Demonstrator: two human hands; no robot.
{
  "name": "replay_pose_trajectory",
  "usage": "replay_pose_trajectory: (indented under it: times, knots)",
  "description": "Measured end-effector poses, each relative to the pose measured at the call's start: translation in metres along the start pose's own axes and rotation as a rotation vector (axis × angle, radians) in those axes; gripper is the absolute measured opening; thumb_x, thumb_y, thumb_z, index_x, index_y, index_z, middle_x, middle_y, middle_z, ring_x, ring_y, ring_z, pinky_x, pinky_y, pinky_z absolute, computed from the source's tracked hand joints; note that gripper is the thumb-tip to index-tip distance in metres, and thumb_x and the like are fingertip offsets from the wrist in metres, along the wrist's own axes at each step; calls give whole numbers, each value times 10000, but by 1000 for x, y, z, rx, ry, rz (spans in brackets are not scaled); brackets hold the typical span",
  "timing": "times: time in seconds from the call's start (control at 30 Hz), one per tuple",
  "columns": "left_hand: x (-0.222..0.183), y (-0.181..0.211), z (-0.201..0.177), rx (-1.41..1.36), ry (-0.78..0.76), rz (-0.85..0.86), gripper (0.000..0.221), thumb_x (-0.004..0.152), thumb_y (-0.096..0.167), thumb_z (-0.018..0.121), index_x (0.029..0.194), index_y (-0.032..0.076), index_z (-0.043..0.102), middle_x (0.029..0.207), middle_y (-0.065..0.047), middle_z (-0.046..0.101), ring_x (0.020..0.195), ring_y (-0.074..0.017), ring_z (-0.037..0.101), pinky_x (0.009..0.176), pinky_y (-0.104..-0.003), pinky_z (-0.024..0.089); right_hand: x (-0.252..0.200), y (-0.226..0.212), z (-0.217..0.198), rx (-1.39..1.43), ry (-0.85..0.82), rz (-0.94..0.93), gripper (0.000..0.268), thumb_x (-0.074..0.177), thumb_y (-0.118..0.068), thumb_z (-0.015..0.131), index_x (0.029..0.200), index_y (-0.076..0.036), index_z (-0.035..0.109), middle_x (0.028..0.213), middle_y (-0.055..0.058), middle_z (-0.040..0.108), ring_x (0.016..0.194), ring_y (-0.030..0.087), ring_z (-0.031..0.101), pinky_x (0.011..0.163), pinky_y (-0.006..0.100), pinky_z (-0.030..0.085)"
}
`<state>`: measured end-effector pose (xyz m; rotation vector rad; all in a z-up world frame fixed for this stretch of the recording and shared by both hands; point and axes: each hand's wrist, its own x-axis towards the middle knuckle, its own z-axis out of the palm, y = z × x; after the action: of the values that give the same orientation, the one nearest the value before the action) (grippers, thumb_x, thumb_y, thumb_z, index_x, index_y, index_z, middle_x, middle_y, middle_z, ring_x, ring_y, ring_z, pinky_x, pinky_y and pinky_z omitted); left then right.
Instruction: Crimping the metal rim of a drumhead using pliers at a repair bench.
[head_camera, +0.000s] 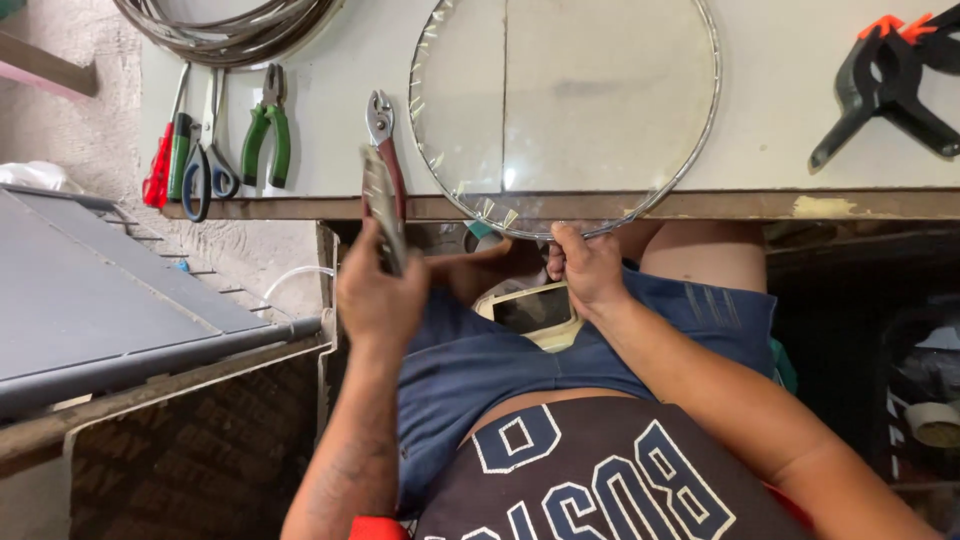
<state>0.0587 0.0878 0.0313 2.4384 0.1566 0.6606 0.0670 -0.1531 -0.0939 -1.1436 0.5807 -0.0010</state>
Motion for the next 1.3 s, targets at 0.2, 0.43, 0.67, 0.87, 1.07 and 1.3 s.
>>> replay_pose_trajectory:
  times: [0.2, 0.43, 0.67, 0.87, 1.07, 1.3]
  knots:
    - [83, -70, 29, 451, -226, -97, 257, 729, 342, 707, 899, 150, 679, 787, -83, 693, 806, -375, 722, 715, -522, 561, -4, -8, 4, -4, -6, 1, 231, 906, -167, 725, 752, -14, 644, 572, 115, 565, 392, 153, 558, 335, 281, 484]
    - [81, -26, 49, 121, -138, 294, 503, 703, 190, 788, 1175, 28, 718, 1152, -166, 667, 1158, -393, 605, 1069, -450, 422, -3, -6, 3, -10, 1, -1, 223, 893, -143, 730, 743, 2, 652, 567, 126, 566, 389, 166, 563, 331, 294, 489]
    - [58, 52, 81, 6, -922, 614, 187, 782, 374, 780, 955, 303, 770, 1167, 88, 632, 1314, -296, 479, 1080, -559, 380, -5, -11, 6, -15, -4, 9, 254, 910, -157, 692, 734, 8, 612, 576, 129, 564, 393, 168, 545, 334, 310, 477]
    - [66, 48, 95, -41, -969, 660, 162, 784, 402, 791, 814, 253, 735, 917, 67, 667, 1194, -246, 540, 1085, -546, 374, -2, -9, 10, -15, 17, -28, 256, 886, -139, 699, 706, 25, 620, 552, 153, 564, 375, 185, 546, 320, 332, 473]
    - [51, 41, 99, -255, -784, 571, 170, 775, 270, 813, 738, 159, 688, 746, 21, 597, 877, -249, 593, 1024, -524, 405, -3, -7, 9, 3, 32, -7, 249, 896, -134, 681, 714, 19, 609, 553, 151, 566, 384, 187, 559, 329, 325, 478]
    - [37, 44, 102, -220, -672, 519, 169, 722, 249, 775, 708, 140, 648, 733, -14, 548, 843, -284, 577, 967, -506, 447, -8, -19, 14, -5, 34, 50, 205, 885, -166, 699, 783, -12, 611, 593, 125, 577, 407, 173, 552, 361, 314, 484]
